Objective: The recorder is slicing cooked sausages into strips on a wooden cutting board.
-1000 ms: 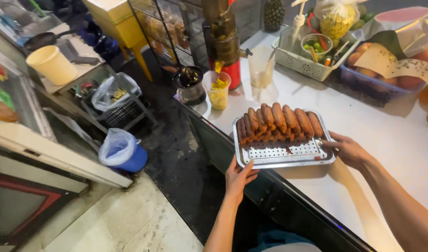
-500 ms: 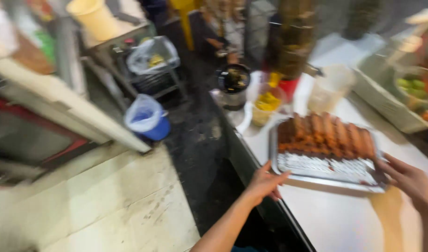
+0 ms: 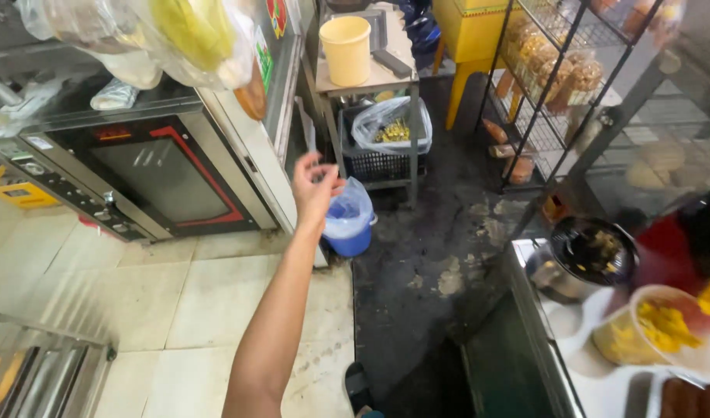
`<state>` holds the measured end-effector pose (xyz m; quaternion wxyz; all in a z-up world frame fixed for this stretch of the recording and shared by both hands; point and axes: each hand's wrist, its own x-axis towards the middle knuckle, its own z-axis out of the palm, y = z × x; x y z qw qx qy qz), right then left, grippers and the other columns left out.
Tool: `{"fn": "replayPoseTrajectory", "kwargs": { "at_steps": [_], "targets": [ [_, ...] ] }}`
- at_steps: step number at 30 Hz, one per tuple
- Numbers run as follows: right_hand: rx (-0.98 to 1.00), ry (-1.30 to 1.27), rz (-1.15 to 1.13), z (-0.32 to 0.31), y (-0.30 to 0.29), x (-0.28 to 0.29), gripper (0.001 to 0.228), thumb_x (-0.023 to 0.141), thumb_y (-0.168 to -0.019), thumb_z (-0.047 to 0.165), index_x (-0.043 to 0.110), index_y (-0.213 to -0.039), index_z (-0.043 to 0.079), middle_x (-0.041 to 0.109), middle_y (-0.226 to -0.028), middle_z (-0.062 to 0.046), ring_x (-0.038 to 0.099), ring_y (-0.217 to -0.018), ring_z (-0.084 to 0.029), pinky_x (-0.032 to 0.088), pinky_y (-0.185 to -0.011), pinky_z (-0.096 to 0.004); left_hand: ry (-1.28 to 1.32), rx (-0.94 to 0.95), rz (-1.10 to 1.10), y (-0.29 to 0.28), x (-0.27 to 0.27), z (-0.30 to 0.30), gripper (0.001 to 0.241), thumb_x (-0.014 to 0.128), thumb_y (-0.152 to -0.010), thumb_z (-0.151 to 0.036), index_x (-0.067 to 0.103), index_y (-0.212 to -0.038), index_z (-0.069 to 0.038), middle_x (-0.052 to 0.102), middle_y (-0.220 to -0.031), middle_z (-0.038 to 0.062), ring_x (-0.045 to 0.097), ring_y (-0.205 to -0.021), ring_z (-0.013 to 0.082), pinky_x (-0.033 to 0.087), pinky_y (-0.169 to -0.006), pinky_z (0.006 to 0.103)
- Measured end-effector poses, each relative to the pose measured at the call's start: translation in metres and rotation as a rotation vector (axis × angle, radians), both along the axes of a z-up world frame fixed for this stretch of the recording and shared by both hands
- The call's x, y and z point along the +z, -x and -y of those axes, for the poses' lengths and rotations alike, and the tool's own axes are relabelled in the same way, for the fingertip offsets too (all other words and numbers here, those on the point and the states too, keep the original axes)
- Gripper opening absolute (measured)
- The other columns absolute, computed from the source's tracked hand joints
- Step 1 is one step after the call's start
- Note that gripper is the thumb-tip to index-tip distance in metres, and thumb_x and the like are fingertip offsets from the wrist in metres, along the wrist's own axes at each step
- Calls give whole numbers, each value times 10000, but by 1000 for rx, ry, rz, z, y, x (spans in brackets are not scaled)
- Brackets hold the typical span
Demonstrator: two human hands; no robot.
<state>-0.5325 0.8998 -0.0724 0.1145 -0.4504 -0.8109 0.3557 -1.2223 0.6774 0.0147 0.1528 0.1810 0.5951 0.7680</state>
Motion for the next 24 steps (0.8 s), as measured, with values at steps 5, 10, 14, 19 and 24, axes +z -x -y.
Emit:
{"fn": "replayPoseTrajectory", "kwargs": {
  "at_steps": [5,10,14,19,24],
  "targets": [
    [41,5,95,88,263,141,697,602,-789,355,596,-1478,254,916,-1152,-26,925,-1003,-193,759,-867,-334,-279,-215,283,144,84,-33,1071,776,-774,-371,187,-1613,-62,599,-1232,193,698,-928,276,595,-712,341],
    [279,496,-409,103,490,175,473,622,-916,93,716,-1372,8,842,-1050,-212,718,-844,-274,576,-739,-378,-685,-126,615,220,91,-61,830,791,-752,-340,445,-1465,-94,429,-1387,176,656,-1110,319,579,-878,378],
    [397,634,-383,92,633,155,503,592,-943,222,686,-1391,15,786,-1074,-173,668,-864,-218,522,-776,-322,-736,-125,451,230,84,-50,593,748,-848,-285,606,-1408,-155,512,-1443,52,660,-1157,296,546,-937,383],
    [421,984,-492,58,802,92,562,563,-989,255,524,-1513,54,697,-1198,-127,647,-944,-176,520,-780,-295,-698,71,444,212,84,-25,563,648,-906,-316,569,-1422,-105,511,-1531,-9,647,-1226,267,492,-1017,378],
    [330,1385,-527,19,937,41,464,609,-928,495,568,-1247,160,635,-1279,-126,590,-1120,-269,482,-937,-473,-616,367,423,192,106,1,722,549,-888,-396,438,-1525,-73,547,-1459,128,608,-1229,300,441,-1126,442]
  ]
}}
